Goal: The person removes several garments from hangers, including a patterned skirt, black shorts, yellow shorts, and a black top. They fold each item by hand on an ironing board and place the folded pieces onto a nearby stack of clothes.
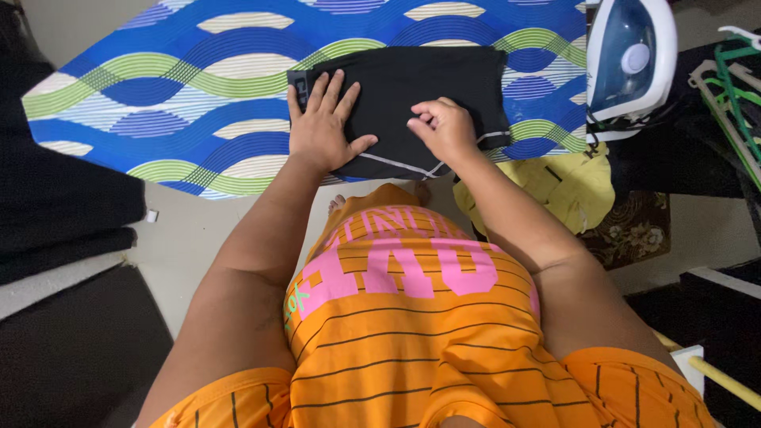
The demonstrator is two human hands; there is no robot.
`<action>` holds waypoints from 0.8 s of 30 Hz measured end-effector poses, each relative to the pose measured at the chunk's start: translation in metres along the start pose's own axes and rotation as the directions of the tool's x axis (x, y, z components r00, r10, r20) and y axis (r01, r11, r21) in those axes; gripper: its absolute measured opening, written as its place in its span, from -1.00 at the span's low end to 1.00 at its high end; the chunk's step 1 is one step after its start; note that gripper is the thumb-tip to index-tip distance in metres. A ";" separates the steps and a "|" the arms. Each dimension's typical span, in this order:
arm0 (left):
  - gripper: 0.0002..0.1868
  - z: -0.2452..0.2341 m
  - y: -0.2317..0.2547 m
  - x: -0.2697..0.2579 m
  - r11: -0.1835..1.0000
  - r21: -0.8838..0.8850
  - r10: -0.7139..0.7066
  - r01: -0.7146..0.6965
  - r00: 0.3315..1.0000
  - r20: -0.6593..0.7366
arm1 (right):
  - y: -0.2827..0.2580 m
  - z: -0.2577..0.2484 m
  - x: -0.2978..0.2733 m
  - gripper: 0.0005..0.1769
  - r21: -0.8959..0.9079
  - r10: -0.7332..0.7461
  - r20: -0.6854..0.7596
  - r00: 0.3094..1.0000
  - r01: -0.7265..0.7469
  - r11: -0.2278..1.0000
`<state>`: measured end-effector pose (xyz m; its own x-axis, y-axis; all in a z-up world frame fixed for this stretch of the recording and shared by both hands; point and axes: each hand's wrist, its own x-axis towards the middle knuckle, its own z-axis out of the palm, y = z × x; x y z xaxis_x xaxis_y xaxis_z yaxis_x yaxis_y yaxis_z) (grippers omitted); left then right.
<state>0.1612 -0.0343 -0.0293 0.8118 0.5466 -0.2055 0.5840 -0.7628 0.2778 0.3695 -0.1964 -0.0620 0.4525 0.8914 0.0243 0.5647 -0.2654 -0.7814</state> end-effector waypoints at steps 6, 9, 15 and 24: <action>0.06 -0.002 0.000 -0.002 1.000 0.013 -0.009 0.009 1.000 0.027 | 0.028 -0.011 -0.006 -0.94 0.054 -0.024 0.096 0.995 0.019 0.998; 0.06 -0.006 0.002 -0.001 1.000 0.012 -0.018 0.018 0.998 0.053 | 0.033 -0.037 -0.025 -0.88 0.153 0.192 0.499 0.845 -0.304 0.940; 0.05 -0.005 0.002 -0.001 1.000 0.015 -0.020 0.020 0.998 0.054 | 0.029 -0.061 -0.069 -0.56 -0.129 0.225 0.734 0.641 -0.194 0.972; -0.07 0.020 -0.030 -0.001 0.889 -0.419 -0.377 0.183 0.813 -0.445 | 0.089 -0.082 0.018 -0.19 -0.461 0.120 -0.230 0.966 -0.217 0.861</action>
<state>0.1428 -0.0190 -0.0562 0.4420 0.8851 0.1457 0.6701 -0.4338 0.6024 0.4841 -0.2335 -0.0798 0.6635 0.7446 0.0731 0.7061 -0.5909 -0.3902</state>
